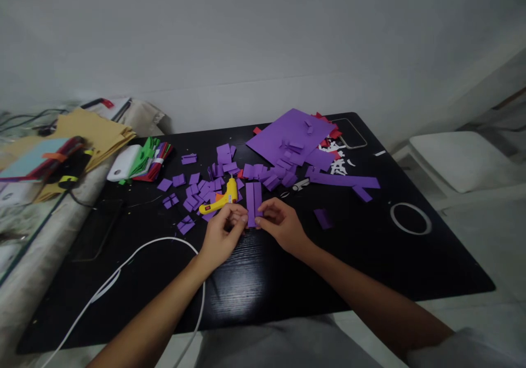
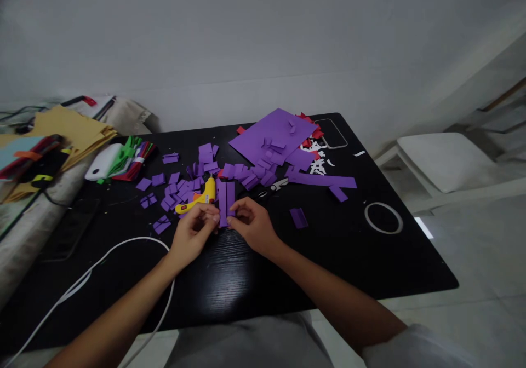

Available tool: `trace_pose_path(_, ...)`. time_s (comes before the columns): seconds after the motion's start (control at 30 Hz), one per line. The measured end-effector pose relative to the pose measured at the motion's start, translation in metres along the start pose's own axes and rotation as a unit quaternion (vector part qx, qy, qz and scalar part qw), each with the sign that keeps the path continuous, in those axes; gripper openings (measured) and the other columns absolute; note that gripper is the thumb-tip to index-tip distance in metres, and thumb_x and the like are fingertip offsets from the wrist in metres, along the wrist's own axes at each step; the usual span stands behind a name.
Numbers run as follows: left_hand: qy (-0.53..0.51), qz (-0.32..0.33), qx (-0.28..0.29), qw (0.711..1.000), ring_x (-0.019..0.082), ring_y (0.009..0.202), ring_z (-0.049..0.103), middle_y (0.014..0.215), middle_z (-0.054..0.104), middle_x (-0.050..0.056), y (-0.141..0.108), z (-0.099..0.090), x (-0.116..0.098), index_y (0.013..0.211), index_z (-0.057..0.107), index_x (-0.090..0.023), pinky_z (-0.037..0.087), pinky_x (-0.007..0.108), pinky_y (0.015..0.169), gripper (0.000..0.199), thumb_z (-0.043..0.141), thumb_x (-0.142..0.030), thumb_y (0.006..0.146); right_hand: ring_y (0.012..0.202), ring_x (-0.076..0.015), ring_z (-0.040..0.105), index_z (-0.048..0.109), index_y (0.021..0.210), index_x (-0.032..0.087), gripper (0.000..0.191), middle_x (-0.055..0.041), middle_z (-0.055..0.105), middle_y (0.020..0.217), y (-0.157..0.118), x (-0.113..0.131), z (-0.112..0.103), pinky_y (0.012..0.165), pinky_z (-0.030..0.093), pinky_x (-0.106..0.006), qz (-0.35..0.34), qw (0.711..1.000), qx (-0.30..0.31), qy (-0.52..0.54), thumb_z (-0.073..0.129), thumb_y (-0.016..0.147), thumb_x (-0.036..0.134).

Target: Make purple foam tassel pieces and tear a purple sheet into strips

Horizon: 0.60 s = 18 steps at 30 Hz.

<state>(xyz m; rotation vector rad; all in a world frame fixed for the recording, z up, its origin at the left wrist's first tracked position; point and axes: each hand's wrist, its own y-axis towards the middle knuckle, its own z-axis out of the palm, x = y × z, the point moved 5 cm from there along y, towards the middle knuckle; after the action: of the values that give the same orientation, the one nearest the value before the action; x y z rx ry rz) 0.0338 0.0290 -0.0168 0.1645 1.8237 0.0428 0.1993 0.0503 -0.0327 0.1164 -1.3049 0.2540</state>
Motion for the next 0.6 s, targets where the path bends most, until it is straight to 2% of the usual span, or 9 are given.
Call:
trace_pose_path(0.23,-0.045,-0.019,0.041,0.998,0.012,0.071,0.062,0.080,0.063,-0.001,-0.0016,0.0056,0.0029,0.099,0.057,-0.020,0.050,0.026,0.069,0.012,0.065,-0.027,0.096,0.071,-0.0142,0.068,0.066,0.084,0.020,0.018,0.0015,0.069,0.078,-0.0001,0.0005,-0.0030,0.072,0.060,-0.029,-0.001,1.000,-0.022,0.004,0.081,0.074,0.025)
trace_pose_path(0.43,-0.038,-0.006,0.017,0.999,0.012,0.067,0.061,0.079,0.062,-0.002,-0.0008,0.0033,0.0007,0.096,0.055,-0.021,0.049,0.025,0.067,0.013,0.066,-0.027,0.095,0.076,-0.0176,0.071,0.074,0.086,0.020,0.015,-0.0030,0.073,0.084,0.0005,-0.0031,-0.0023,0.076,0.061,-0.032,-0.018,0.999,-0.010,-0.036,0.081,0.076,0.029)
trace_pose_path(0.6,-0.015,0.004,0.023,1.000,0.012,0.069,0.062,0.082,0.062,-0.001,-0.0014,0.0017,-0.0015,0.096,0.055,-0.021,0.050,0.025,0.068,0.011,0.063,-0.028,0.097,0.080,-0.0179,0.070,0.076,0.085,0.021,0.009,-0.0051,0.071,0.091,-0.0007,0.0016,-0.0024,0.075,0.061,-0.032,-0.061,0.995,-0.003,-0.084,0.076,0.080,0.029)
